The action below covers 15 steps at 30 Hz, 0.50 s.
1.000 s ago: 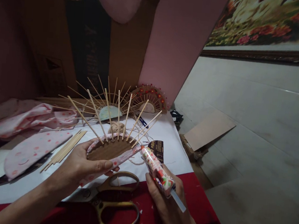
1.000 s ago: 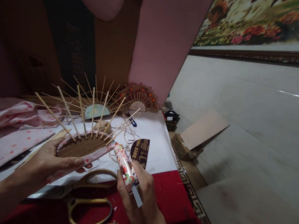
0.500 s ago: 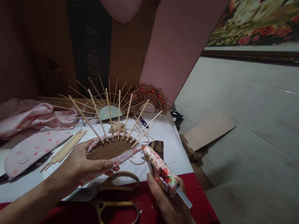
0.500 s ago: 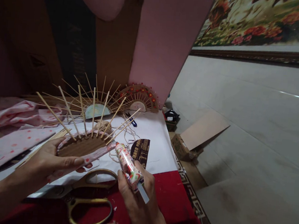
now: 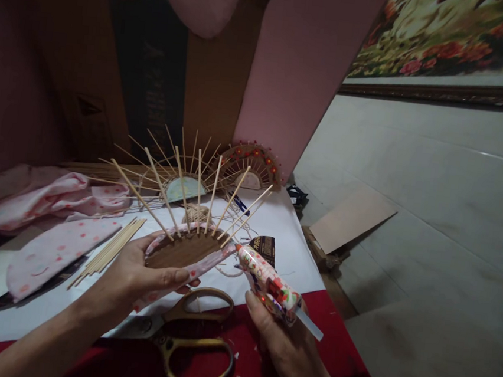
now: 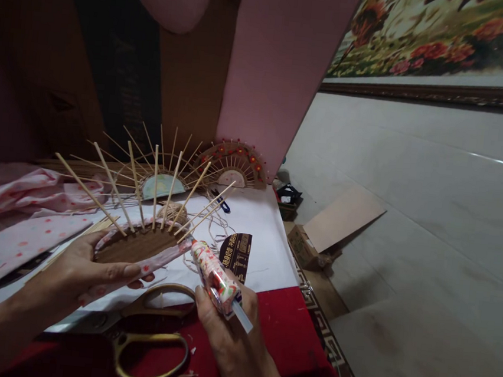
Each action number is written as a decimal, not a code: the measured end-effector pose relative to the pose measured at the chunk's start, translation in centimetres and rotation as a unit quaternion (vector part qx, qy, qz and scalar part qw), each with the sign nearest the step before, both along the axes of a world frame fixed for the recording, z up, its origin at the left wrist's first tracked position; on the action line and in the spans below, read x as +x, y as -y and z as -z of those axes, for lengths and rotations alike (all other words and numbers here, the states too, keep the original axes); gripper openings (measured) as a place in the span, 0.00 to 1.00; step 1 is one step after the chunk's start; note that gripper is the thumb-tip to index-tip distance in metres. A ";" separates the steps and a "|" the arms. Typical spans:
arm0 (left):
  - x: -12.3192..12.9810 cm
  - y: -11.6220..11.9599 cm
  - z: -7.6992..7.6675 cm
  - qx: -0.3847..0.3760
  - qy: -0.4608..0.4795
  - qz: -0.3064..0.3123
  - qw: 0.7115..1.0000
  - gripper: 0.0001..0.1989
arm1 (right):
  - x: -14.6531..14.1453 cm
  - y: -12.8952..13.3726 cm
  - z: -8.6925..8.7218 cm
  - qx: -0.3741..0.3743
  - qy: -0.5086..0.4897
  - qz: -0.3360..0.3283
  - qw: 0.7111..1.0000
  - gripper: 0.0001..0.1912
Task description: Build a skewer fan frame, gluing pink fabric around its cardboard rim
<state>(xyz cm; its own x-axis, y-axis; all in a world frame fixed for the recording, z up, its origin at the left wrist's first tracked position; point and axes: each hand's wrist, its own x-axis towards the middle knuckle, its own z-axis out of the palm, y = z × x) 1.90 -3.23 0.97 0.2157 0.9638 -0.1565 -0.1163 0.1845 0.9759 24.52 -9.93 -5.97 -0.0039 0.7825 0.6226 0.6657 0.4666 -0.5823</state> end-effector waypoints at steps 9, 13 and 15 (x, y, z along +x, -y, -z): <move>-0.3 -0.2 0.5 0.004 -0.007 0.021 1.000 0.28 | 0.5 0.4 -1.4 -0.072 0.028 0.008 0.997 0.15; -0.4 -0.3 1.0 0.018 -0.002 0.020 1.000 0.24 | 0.3 0.3 -0.8 -0.077 0.020 0.019 0.997 0.16; -0.4 -0.4 1.1 0.024 0.009 0.018 1.000 0.24 | 0.2 0.2 -0.5 -0.079 0.016 0.012 0.997 0.17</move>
